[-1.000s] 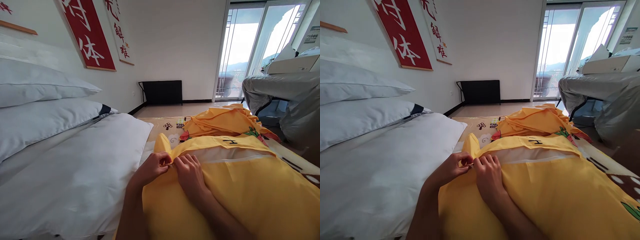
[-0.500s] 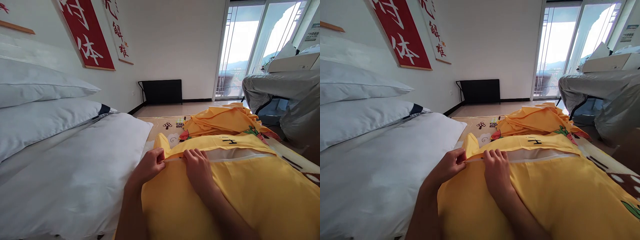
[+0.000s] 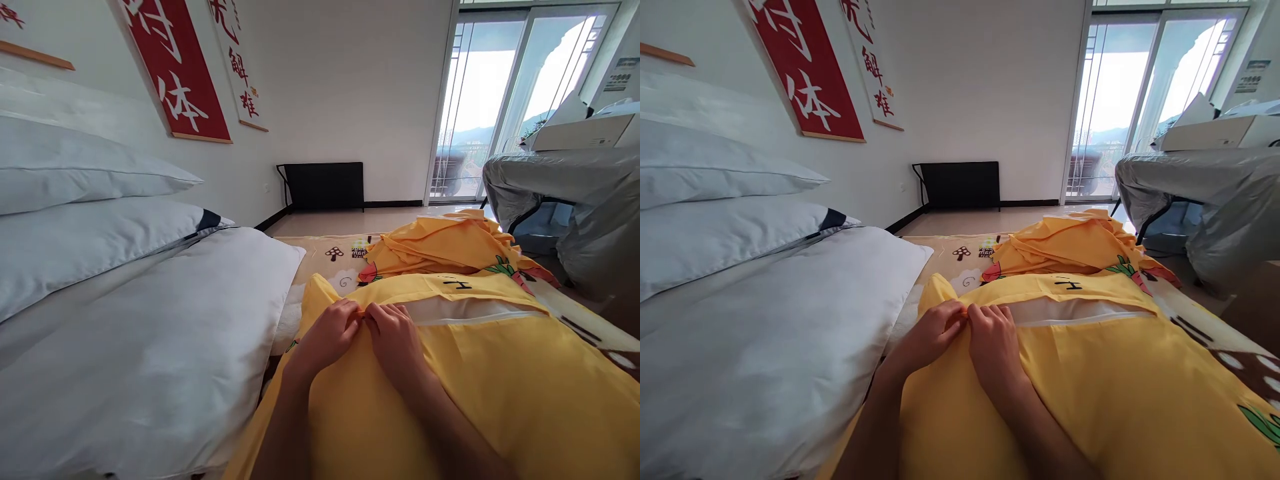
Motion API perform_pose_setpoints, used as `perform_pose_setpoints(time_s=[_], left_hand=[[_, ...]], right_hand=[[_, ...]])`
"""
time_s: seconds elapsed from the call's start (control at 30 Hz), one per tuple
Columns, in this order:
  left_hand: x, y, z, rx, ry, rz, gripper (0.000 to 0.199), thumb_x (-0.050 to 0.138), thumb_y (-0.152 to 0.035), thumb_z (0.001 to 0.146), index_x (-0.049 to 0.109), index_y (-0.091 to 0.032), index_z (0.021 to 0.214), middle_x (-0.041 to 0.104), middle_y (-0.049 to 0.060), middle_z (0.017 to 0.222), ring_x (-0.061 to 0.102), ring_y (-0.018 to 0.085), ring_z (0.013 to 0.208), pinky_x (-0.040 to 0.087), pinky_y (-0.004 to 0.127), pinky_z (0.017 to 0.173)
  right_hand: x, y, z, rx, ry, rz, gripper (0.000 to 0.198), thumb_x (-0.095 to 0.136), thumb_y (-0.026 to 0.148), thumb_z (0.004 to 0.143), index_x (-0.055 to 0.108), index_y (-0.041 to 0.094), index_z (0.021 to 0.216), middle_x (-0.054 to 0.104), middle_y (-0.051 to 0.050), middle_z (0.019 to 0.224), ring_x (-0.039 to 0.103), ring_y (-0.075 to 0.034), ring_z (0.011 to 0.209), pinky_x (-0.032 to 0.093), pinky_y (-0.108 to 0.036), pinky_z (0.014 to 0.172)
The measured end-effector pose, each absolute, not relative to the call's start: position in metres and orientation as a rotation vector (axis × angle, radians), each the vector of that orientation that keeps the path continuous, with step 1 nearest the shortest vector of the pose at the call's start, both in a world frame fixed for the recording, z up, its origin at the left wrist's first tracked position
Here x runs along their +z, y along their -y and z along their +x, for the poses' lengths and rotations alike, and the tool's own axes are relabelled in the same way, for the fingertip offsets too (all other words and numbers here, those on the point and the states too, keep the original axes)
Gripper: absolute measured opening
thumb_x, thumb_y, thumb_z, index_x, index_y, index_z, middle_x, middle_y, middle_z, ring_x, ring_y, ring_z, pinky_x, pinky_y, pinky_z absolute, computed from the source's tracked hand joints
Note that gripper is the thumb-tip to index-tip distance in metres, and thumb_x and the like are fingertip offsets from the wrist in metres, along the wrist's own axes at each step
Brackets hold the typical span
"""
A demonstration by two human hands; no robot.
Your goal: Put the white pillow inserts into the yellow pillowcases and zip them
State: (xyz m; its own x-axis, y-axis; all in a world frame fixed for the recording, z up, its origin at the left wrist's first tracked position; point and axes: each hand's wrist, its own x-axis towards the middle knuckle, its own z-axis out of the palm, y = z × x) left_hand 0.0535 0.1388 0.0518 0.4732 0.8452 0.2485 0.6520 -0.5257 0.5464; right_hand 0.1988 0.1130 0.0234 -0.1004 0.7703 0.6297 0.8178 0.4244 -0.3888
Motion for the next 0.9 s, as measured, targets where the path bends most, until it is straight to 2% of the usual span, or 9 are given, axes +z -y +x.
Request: perform_pose_setpoints(time_s=[0.17, 0.4, 0.6, 0.9], left_hand=[[0.0477, -0.1451, 0.0488, 0.697, -1.163, 2.287, 0.018, 0.037, -0.028, 0.087, 0.05, -0.019, 0.079, 0.055, 0.002, 0.081, 0.05, 0.017, 0.076, 0.039, 0.03, 0.071], [0.0511, -0.144, 0.0538, 0.744, -1.179, 2.258, 0.024, 0.035, -0.032, 0.089, 0.045, -0.019, 0.072, 0.053, 0.001, 0.072, 0.046, 0.015, 0.067, 0.037, 0.028, 0.065], [0.0551, -0.1398, 0.0553, 0.773, -1.223, 2.274, 0.023, 0.034, -0.031, 0.09, 0.043, -0.02, 0.072, 0.055, 0.002, 0.074, 0.048, 0.015, 0.066, 0.036, 0.029, 0.064], [0.0545, -0.1374, 0.0535, 0.71, -1.239, 2.292, 0.025, 0.029, -0.035, 0.092, 0.041, -0.021, 0.075, 0.054, 0.003, 0.077, 0.049, 0.018, 0.07, 0.037, 0.032, 0.067]], right_hand=[[0.0242, -0.1122, 0.1982, -0.049, 1.87, -1.367, 0.019, 0.045, 0.007, 0.085, 0.054, 0.02, 0.074, 0.064, 0.0, 0.071, 0.054, -0.014, 0.069, 0.031, -0.025, 0.071], [0.0267, -0.1114, 0.1981, 0.039, 1.806, -1.306, 0.02, 0.043, 0.011, 0.086, 0.053, 0.02, 0.07, 0.061, -0.001, 0.071, 0.052, -0.014, 0.068, 0.034, -0.023, 0.066], [0.0297, -0.1113, 0.2006, 0.226, 1.75, -1.277, 0.014, 0.047, 0.014, 0.084, 0.055, 0.02, 0.072, 0.062, 0.0, 0.073, 0.052, -0.014, 0.07, 0.037, -0.023, 0.066], [0.0321, -0.11, 0.1997, 0.257, 1.696, -1.241, 0.014, 0.047, 0.014, 0.08, 0.056, 0.021, 0.07, 0.061, 0.0, 0.07, 0.052, -0.012, 0.065, 0.039, -0.021, 0.063]])
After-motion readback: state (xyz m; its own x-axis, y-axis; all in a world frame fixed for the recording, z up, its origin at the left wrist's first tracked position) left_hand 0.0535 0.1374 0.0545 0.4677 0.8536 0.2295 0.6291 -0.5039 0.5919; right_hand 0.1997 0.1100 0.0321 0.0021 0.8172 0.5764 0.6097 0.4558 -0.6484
